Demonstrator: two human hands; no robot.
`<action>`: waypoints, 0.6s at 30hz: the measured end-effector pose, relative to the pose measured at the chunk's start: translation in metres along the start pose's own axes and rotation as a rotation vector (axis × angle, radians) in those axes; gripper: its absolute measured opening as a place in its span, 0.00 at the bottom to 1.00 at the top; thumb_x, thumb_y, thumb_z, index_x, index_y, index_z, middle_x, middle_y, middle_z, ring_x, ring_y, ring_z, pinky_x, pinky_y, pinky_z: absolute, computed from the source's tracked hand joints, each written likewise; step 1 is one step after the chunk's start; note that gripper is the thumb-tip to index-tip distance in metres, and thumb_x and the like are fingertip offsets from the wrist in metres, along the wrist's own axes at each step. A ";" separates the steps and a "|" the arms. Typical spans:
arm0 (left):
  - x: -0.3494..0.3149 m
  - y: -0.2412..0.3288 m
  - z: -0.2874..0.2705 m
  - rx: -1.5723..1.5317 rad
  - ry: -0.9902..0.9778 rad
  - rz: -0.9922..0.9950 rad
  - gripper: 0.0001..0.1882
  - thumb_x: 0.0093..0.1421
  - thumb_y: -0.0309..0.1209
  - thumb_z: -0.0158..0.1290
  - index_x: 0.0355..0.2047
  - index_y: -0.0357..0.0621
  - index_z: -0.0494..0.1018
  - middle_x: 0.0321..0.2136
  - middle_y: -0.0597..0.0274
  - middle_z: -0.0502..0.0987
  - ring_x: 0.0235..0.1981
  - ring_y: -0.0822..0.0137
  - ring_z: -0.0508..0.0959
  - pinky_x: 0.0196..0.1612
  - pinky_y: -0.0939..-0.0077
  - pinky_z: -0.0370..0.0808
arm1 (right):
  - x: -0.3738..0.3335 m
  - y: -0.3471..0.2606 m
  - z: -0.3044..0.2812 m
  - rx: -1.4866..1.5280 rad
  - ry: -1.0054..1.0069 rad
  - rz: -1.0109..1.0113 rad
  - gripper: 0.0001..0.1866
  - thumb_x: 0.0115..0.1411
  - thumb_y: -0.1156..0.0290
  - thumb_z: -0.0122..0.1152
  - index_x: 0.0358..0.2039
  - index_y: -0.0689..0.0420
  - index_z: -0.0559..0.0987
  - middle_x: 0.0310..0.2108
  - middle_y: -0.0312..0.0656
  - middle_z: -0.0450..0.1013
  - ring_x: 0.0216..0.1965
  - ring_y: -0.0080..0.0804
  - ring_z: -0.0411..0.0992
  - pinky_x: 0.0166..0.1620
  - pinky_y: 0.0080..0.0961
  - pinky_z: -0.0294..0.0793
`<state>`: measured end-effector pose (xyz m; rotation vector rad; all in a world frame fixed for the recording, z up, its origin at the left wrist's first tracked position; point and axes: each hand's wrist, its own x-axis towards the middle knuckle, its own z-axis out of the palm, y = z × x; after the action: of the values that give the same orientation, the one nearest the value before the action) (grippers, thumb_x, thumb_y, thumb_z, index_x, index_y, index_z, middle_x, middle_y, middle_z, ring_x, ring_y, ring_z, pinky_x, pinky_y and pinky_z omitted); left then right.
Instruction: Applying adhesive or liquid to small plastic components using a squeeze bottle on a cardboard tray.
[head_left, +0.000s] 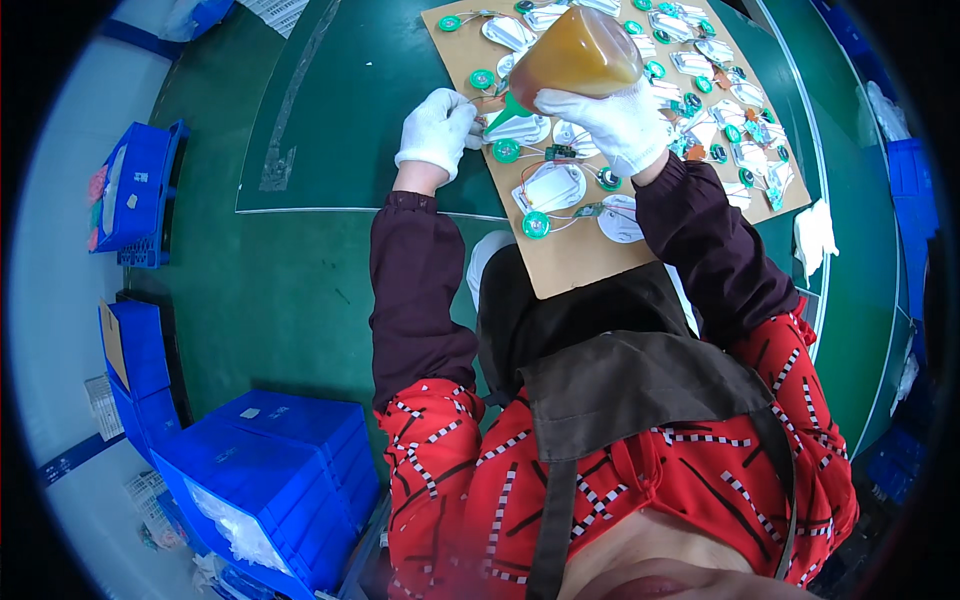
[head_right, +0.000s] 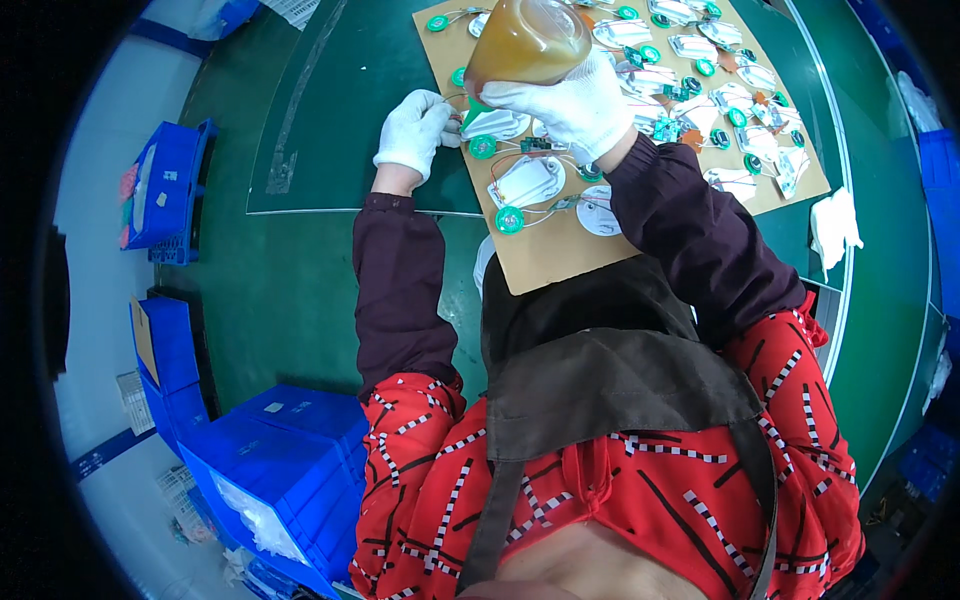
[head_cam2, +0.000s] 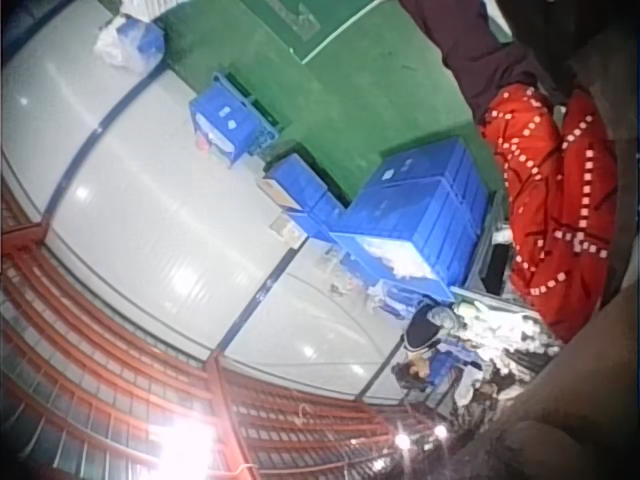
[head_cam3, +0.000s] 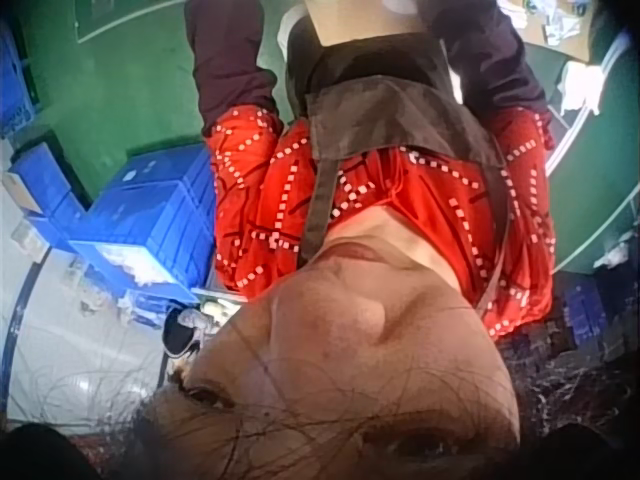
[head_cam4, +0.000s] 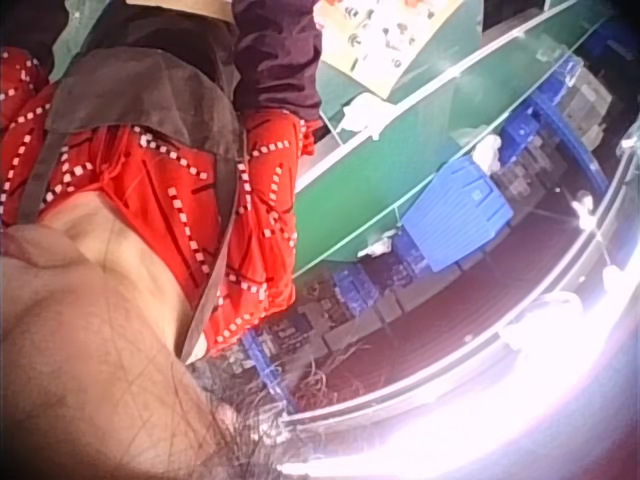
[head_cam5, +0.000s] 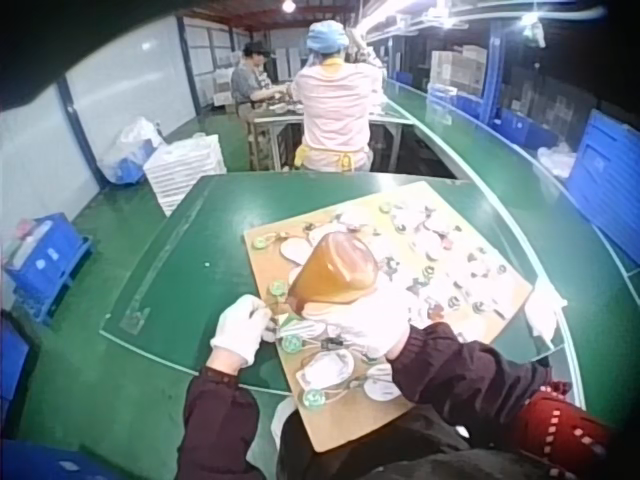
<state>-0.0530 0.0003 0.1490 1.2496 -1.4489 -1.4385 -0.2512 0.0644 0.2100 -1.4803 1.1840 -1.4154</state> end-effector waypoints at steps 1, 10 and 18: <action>0.000 0.000 0.000 0.026 -0.002 -0.004 0.06 0.60 0.25 0.47 0.33 0.34 0.71 0.26 0.55 0.77 0.24 0.68 0.78 0.27 0.76 0.76 | 0.001 0.000 -0.001 0.003 0.004 0.003 0.29 0.45 0.66 0.76 0.47 0.58 0.73 0.42 0.40 0.75 0.42 0.28 0.75 0.46 0.24 0.75; -0.001 0.000 0.000 -0.013 -0.008 -0.005 0.06 0.60 0.25 0.48 0.33 0.34 0.71 0.26 0.54 0.77 0.24 0.67 0.78 0.28 0.76 0.76 | 0.010 0.006 -0.008 -0.007 0.011 -0.039 0.28 0.46 0.63 0.75 0.46 0.58 0.75 0.41 0.39 0.76 0.42 0.27 0.75 0.45 0.24 0.75; -0.003 0.001 0.001 -0.014 0.002 -0.009 0.06 0.60 0.25 0.48 0.33 0.33 0.71 0.26 0.54 0.77 0.23 0.67 0.78 0.27 0.75 0.76 | 0.005 0.004 -0.007 -0.035 0.006 -0.034 0.30 0.46 0.62 0.75 0.47 0.58 0.73 0.42 0.40 0.76 0.43 0.28 0.75 0.45 0.24 0.75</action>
<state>-0.0533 0.0028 0.1502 1.2496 -1.4314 -1.4508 -0.2585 0.0591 0.2086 -1.5276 1.1980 -1.4299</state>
